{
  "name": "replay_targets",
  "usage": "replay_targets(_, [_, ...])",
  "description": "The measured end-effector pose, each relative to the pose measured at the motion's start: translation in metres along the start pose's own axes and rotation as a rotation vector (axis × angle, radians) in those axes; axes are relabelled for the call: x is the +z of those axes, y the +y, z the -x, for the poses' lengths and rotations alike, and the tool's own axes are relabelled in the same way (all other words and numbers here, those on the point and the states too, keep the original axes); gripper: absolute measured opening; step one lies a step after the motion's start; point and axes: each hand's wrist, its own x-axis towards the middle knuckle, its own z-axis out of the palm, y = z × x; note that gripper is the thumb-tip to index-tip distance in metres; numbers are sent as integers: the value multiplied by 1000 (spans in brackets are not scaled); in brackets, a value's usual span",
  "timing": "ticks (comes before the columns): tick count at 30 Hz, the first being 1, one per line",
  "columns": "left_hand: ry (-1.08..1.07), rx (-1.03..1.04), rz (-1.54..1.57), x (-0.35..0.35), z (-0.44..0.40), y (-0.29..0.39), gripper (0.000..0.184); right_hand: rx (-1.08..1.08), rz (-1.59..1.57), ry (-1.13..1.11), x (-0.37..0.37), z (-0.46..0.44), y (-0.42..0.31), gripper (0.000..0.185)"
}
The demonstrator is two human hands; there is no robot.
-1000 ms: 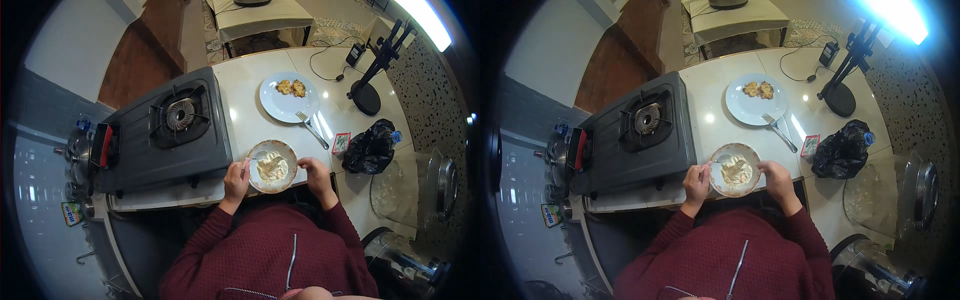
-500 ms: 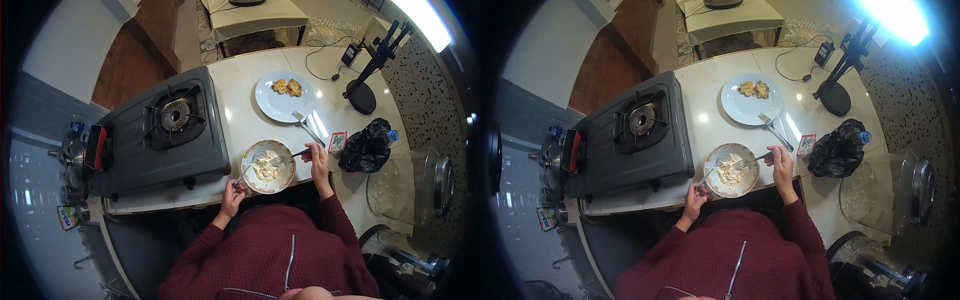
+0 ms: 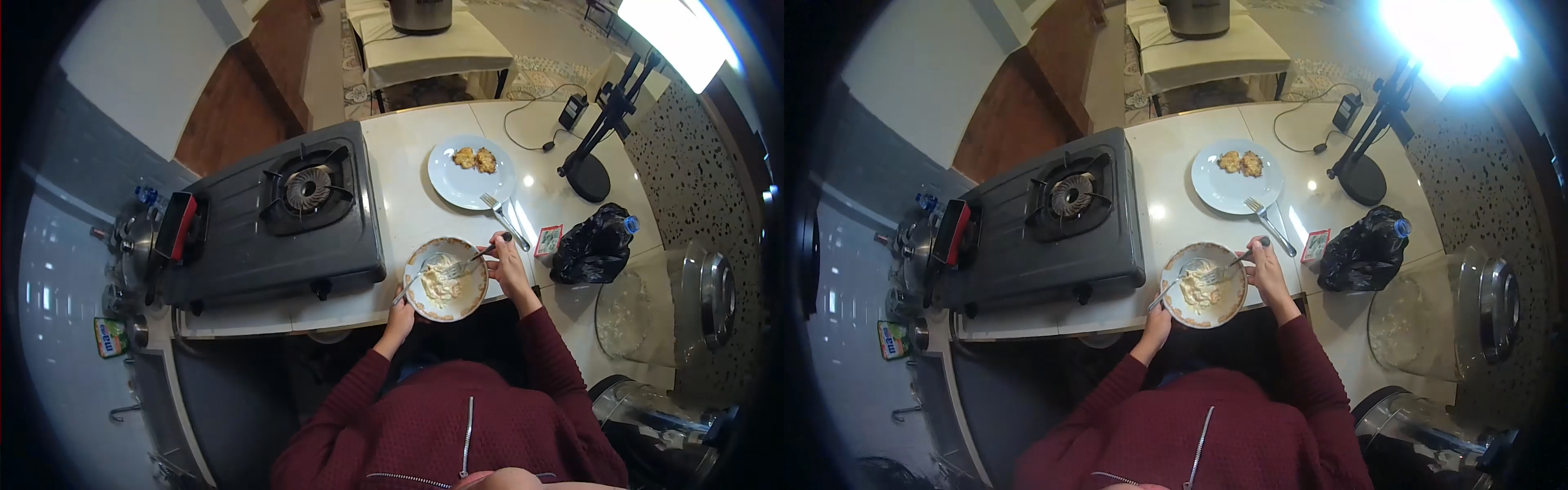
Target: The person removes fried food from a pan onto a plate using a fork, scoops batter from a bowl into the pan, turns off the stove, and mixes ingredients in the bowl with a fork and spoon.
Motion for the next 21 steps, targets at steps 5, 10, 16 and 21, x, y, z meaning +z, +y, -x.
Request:
replay_targets(5, [0, 196, 485, 15, 66, -29, 43, -11, 1, -93, 21, 69, -37, 20])
replay_targets(10, [-147, 199, 789, 12, 171, -15, 59, 79, -67, -247, 59, 151, -39, 18])
replay_targets(16, [-66, 335, 930, -29, 276, -9, 58, 145, -69, -533, 131, 234, -7, 15])
replay_targets(21, [69, 512, 993, -92, 357, -19, 57, 148, 87, -730, 209, 291, 37, 17])
